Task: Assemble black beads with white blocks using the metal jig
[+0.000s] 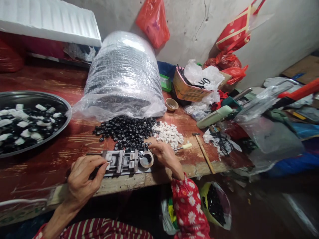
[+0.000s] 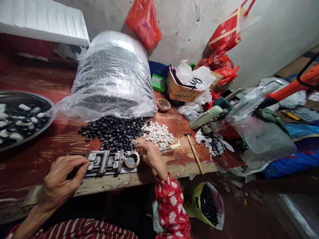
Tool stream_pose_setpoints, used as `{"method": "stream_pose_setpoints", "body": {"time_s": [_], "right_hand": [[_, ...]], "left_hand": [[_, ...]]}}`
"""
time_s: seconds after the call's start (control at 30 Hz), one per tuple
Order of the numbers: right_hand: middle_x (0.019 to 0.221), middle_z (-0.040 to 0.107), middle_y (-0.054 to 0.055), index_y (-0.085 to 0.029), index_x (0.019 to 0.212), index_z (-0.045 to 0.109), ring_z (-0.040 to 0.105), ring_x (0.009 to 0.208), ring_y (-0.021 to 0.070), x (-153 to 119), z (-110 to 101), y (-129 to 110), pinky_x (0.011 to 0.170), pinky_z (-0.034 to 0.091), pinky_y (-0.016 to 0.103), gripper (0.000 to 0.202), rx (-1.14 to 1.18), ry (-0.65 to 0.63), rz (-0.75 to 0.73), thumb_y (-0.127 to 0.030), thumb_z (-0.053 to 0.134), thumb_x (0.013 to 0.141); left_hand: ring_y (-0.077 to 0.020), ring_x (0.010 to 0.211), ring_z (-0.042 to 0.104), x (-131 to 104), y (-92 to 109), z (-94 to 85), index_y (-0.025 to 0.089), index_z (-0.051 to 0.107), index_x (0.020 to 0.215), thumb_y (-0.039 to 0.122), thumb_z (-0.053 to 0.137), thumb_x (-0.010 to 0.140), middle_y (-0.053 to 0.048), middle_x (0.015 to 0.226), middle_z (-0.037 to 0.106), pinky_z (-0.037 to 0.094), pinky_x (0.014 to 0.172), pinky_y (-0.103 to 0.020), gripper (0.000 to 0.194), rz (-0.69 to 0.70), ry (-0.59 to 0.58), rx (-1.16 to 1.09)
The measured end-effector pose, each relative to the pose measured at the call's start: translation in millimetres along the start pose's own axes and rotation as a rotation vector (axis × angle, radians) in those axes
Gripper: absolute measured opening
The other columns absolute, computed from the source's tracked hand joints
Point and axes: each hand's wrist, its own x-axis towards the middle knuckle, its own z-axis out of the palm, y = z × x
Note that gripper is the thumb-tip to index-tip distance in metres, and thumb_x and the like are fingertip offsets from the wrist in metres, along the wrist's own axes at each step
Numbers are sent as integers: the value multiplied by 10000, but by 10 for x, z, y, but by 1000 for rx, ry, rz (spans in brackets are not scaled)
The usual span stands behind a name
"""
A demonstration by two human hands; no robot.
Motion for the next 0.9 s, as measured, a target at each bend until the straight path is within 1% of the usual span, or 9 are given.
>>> {"method": "stream_pose_setpoints", "body": {"time_s": [0.1,0.2,0.33,0.5,0.6,0.67,0.77,0.83,0.9], "right_hand": [[1097,799,44,-261,1101,808,700,1034,224,26,15,6,903,471,290,287,-2,-52,-11,-107,605,969],[1005,779,30,-234,1009,774,682,970,216,61,23,13,856,454,275,252,-35,-46,-14,-76,592,937],[980,753,11,-244,965,734,664,935,200,65,23,23,831,436,261,227,1,-49,-44,-95,564,946],[913,720,1,-233,889,686,638,885,194,64,23,27,794,417,263,163,46,20,-7,-90,609,900],[879,703,-2,-226,875,671,633,860,187,66,32,48,797,431,263,157,106,53,20,-84,608,895],[921,717,5,-227,927,695,644,893,190,65,39,59,833,447,268,181,134,56,-1,-76,601,898],[1064,737,26,-240,1044,734,661,994,195,77,45,52,904,459,279,271,134,11,-79,-58,594,901],[1098,738,32,-242,1033,739,666,1020,194,97,42,27,914,462,276,274,95,-26,-86,-52,587,907],[1069,743,23,-235,988,722,669,1002,185,108,27,-13,897,465,261,251,34,-34,-73,-42,584,905]], "left_hand": [[-221,890,672,0,-8,16,250,704,1032,179,703,941,-37,977,742,466,823,-377,115,14,0,17],[-226,892,676,0,-20,15,252,711,1026,191,704,944,-33,967,746,465,831,-376,103,11,0,19],[-223,883,678,-10,-33,13,256,714,1021,187,715,936,-27,962,750,463,823,-371,109,5,3,17],[-215,876,670,-1,-25,28,251,704,1023,177,710,940,-32,962,741,463,820,-372,112,7,8,11],[-214,869,669,4,-22,44,254,706,1022,183,706,943,-30,957,740,462,815,-370,106,8,11,9],[-214,867,673,3,-29,57,255,708,1022,186,707,940,-28,957,741,468,819,-368,108,6,18,5],[-213,869,679,-10,-59,56,255,707,1029,188,718,931,-28,964,743,479,831,-368,120,7,23,2],[-213,874,685,-29,-81,30,253,710,1024,198,724,931,-29,971,746,483,843,-372,109,-1,17,-7],[-214,888,689,-47,-80,3,251,721,1003,232,731,938,-26,972,749,487,881,-382,68,-37,12,-37]]}}
